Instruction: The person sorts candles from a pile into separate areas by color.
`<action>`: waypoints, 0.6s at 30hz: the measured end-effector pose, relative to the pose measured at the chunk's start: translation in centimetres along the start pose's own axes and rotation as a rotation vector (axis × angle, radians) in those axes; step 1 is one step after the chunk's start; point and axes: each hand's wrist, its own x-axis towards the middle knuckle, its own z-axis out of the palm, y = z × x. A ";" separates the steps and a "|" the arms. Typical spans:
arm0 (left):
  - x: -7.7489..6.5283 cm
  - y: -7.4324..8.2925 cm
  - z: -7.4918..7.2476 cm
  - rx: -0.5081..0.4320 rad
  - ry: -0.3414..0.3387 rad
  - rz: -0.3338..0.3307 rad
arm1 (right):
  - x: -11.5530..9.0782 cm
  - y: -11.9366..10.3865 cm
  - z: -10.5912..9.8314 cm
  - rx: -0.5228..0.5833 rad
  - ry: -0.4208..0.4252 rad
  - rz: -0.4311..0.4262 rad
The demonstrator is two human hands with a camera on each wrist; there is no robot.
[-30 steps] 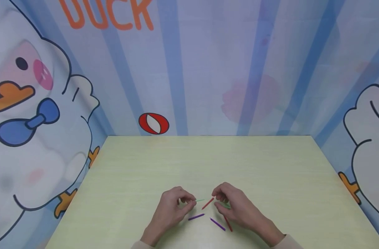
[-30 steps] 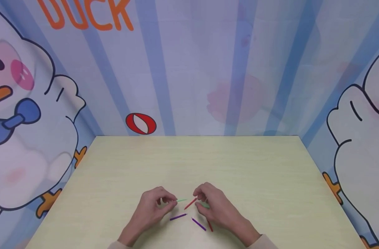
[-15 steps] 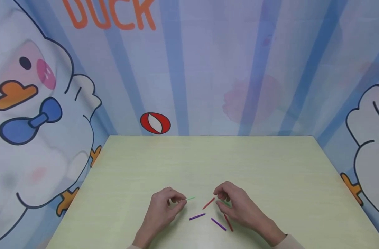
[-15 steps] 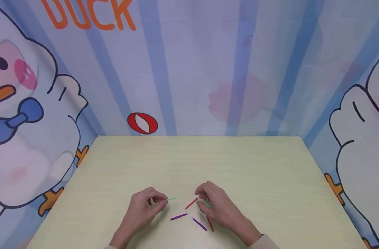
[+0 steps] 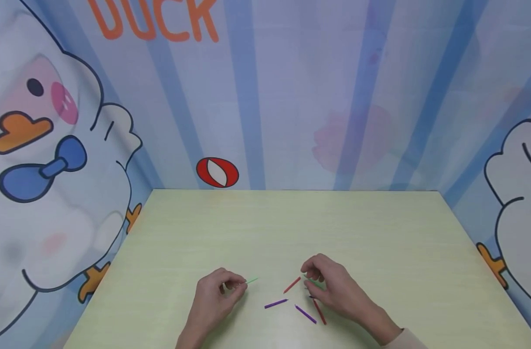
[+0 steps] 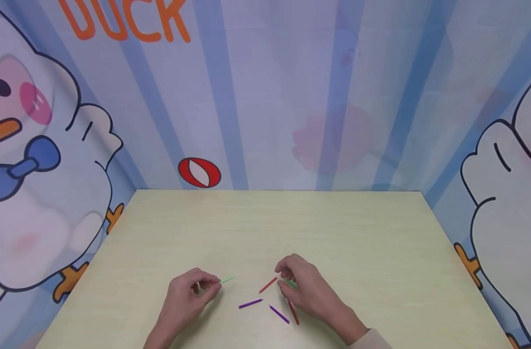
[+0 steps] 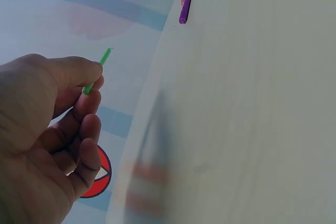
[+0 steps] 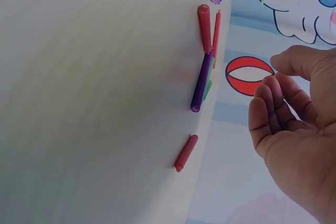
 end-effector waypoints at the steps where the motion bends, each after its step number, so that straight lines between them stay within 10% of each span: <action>1: -0.1 -0.1 -0.1 -0.001 0.009 -0.002 | 0.0 0.0 0.0 -0.002 0.002 -0.003; 18: -2.4 -1.4 -2.4 0.045 0.112 -0.055 | -0.2 0.2 0.0 -0.021 -0.004 0.068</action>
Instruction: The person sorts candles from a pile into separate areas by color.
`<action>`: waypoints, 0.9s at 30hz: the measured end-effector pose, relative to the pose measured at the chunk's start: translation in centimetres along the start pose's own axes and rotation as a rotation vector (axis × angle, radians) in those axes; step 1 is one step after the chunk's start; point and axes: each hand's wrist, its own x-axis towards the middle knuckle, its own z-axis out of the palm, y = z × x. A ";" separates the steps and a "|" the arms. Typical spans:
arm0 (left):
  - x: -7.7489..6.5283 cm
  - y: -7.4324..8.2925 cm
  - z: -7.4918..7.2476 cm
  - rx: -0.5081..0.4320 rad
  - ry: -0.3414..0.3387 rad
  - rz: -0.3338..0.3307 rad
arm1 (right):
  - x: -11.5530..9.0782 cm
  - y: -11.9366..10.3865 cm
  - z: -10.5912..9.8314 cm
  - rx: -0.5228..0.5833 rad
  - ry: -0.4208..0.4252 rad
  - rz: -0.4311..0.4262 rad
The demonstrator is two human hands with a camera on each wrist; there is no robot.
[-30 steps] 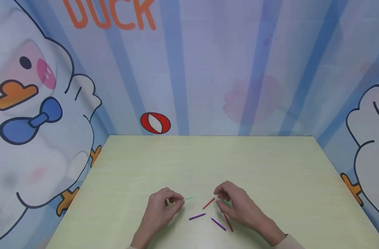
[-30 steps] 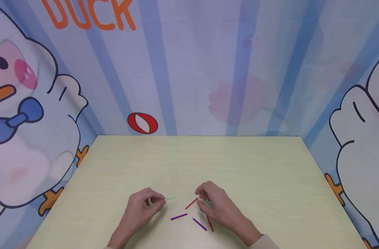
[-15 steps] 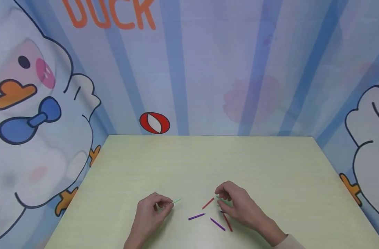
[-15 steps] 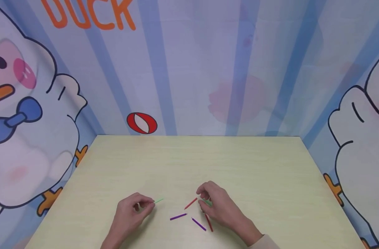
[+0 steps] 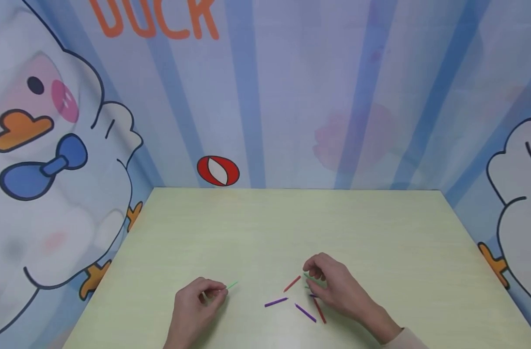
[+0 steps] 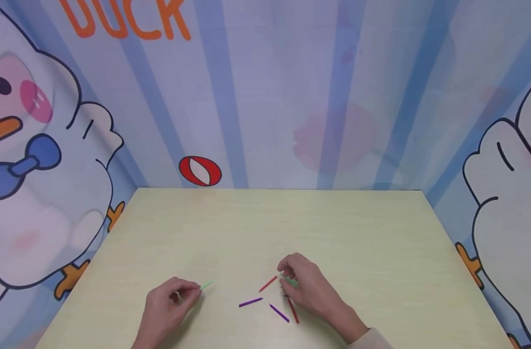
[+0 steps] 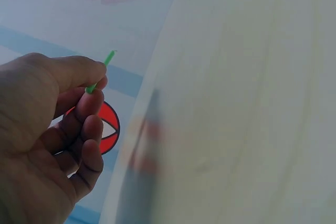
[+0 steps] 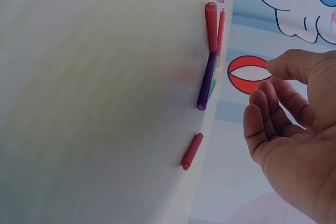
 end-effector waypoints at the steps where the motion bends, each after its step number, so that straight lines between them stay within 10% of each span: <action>1: -0.1 -0.1 -0.1 0.007 0.005 -0.001 | 0.0 -0.1 0.0 -0.006 0.003 0.017; 10: -0.9 -0.4 -0.9 0.059 0.033 -0.029 | 0.2 -0.3 -0.4 -0.020 0.026 0.152; 27: -1.4 -0.2 -2.7 0.182 -0.026 -0.234 | 0.1 -0.1 -0.3 -0.028 0.043 0.138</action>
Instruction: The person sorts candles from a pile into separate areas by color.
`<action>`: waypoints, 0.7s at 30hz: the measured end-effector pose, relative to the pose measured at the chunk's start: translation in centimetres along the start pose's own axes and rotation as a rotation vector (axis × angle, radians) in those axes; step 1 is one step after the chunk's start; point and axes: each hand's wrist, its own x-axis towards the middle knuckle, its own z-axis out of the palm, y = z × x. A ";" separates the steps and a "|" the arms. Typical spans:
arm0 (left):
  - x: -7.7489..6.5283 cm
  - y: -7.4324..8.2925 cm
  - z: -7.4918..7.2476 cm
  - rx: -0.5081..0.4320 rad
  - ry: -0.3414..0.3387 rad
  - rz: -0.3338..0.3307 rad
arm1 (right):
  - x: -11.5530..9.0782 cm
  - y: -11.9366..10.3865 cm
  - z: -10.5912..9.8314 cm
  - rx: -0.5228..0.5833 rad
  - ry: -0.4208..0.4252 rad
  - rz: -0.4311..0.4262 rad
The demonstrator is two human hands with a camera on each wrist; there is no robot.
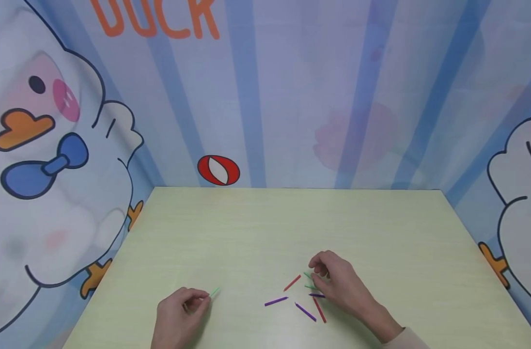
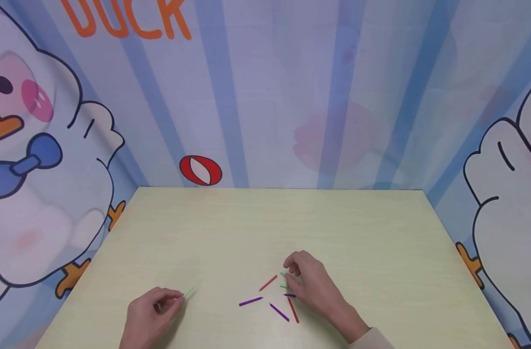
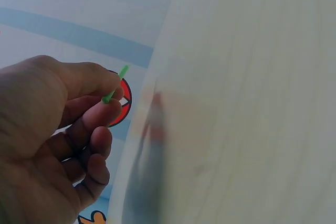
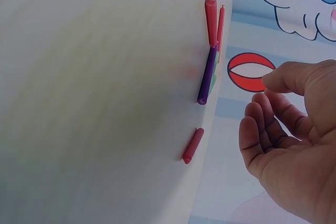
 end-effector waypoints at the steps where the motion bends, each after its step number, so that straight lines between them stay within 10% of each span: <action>1: 0.0 0.0 -0.1 0.004 -0.004 -0.009 | 0.0 0.0 0.0 -0.001 0.000 0.004; 21: 0.6 -0.4 -0.1 0.084 -0.159 -0.191 | 0.0 0.0 0.0 0.010 -0.007 0.013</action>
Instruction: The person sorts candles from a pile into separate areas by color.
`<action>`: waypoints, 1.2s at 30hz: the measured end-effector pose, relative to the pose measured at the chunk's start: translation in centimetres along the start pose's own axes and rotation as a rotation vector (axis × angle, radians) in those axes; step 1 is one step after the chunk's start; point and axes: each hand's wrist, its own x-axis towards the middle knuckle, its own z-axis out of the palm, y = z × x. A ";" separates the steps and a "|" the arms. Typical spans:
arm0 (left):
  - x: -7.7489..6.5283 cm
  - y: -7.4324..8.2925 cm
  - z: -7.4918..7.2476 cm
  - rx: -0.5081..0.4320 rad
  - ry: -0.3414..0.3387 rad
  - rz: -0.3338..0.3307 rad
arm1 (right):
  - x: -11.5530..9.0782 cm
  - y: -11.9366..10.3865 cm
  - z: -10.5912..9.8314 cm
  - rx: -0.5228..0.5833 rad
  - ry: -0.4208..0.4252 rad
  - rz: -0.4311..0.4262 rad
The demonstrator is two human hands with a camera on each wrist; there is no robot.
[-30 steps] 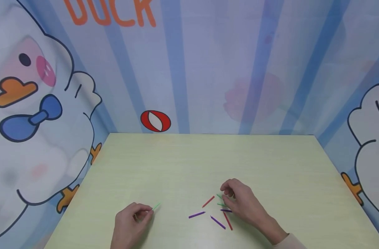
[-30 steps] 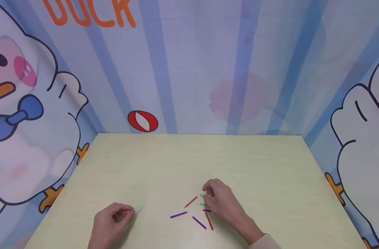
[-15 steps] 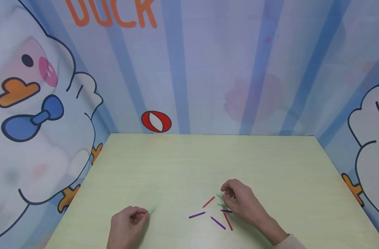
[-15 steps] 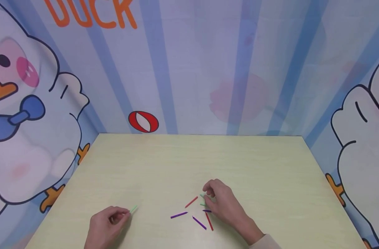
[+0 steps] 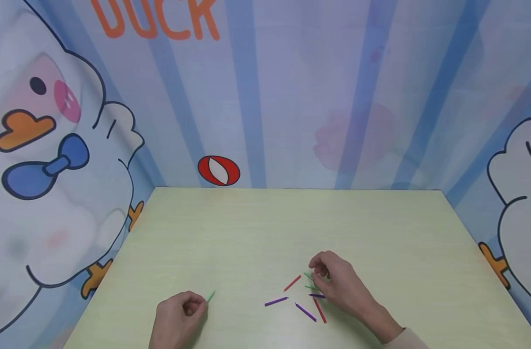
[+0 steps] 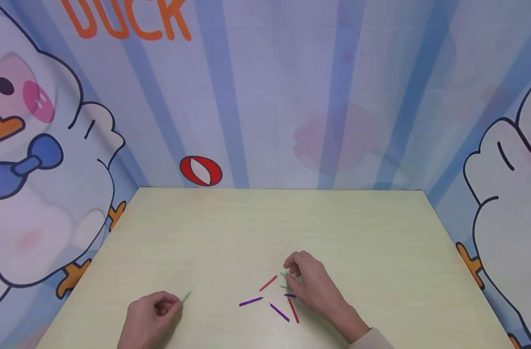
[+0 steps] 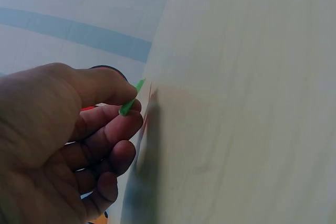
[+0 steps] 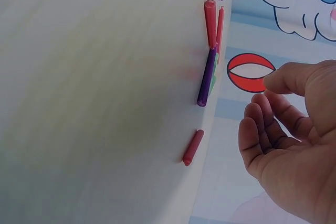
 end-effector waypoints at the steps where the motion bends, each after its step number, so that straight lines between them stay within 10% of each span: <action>1: 0.0 0.0 0.0 0.004 -0.002 -0.004 | 0.0 0.0 0.0 -0.002 0.002 -0.002; 36: 0.2 -0.1 0.0 0.024 -0.066 -0.053 | -0.1 0.1 -0.1 -0.017 0.003 0.032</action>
